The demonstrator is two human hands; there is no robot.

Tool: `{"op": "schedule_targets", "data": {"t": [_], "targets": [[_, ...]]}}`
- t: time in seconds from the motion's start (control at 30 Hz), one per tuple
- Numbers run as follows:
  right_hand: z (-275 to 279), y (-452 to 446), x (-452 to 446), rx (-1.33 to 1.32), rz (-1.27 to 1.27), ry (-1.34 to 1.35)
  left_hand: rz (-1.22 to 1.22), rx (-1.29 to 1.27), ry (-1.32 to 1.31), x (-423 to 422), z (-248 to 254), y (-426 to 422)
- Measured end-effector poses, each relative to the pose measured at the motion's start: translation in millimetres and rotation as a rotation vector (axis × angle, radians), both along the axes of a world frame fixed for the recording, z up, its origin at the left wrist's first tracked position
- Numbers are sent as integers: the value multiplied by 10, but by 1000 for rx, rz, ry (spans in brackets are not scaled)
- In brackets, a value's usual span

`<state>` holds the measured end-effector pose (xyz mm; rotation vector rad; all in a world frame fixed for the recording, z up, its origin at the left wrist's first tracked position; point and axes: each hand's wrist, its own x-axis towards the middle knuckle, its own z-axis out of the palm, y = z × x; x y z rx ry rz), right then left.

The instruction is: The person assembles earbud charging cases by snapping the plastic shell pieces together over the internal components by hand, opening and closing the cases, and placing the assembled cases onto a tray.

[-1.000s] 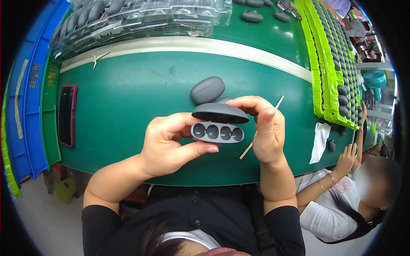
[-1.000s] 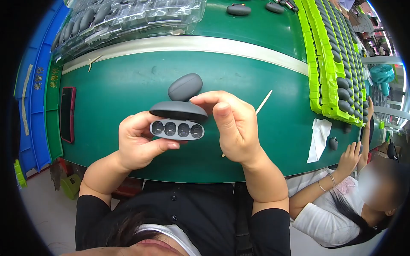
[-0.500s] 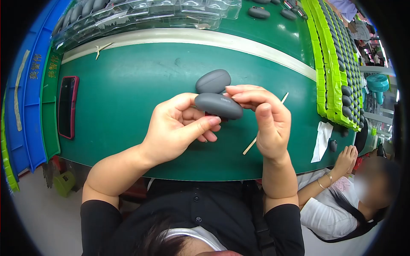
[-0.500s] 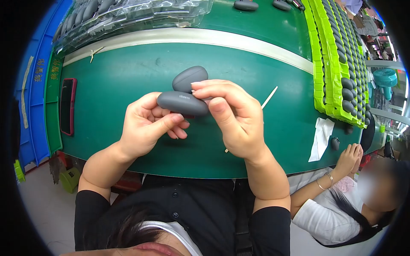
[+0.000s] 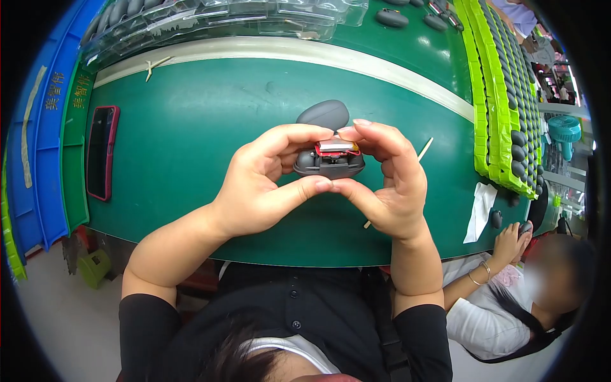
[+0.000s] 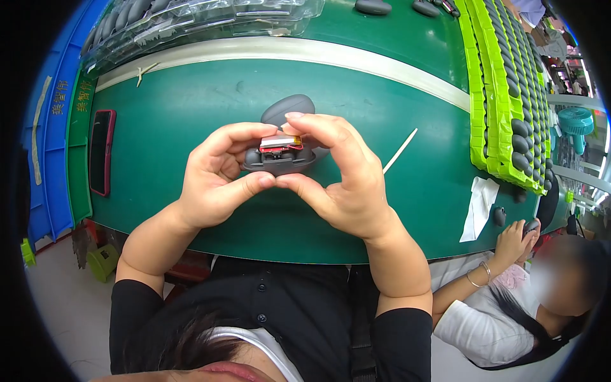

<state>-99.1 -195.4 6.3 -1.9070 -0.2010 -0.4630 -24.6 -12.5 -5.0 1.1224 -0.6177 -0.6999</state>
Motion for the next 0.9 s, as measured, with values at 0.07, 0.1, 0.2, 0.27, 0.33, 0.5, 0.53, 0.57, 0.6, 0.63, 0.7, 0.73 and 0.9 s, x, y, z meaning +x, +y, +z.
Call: {"op": "schedule_targets", "data": {"t": [0.07, 0.1, 0.2, 0.27, 0.33, 0.5, 0.53, 0.57, 0.6, 0.63, 0.7, 0.73, 0.9], "targets": [[-5, 2, 4, -28, 2, -24, 15, 8, -10, -10, 8, -6], [-6, 4, 6, -42, 3, -36, 22, 12, -15, -11, 15, -8], [-5, 14, -9, -1, -5, 0, 9, 23, 49, -5, 36, -1], [-9, 18, -13, -5, -12, 5, 7, 37, 74, -2, 54, -2], [-14, 25, -12, -4, -15, 9, 14, 40, 85, -1, 63, -5], [-6, 20, -13, 13, -3, 38, 29, 56, 114, 8, 38, -11], [-1, 12, -13, 82, 1, 68, 53, 42, 99, 6, 27, -18], [5, 2, -13, 151, 5, 97, 76, 28, 83, 4, 11, -27], [16, -8, -10, 220, 8, 125, 98, 14, 67, 5, 6, -36], [42, -17, 2, 183, -20, 111, 86, 17, 63, 2, 10, -36], [47, -77, 11, 138, -18, 108, 65, 23, 57, -10, 20, -27], [47, -95, 8, 117, -16, 107, 71, 22, 27, -19, 26, -27], [50, -152, 21, 190, 40, 147, 40, 46, -40, -12, 64, 1]]}}
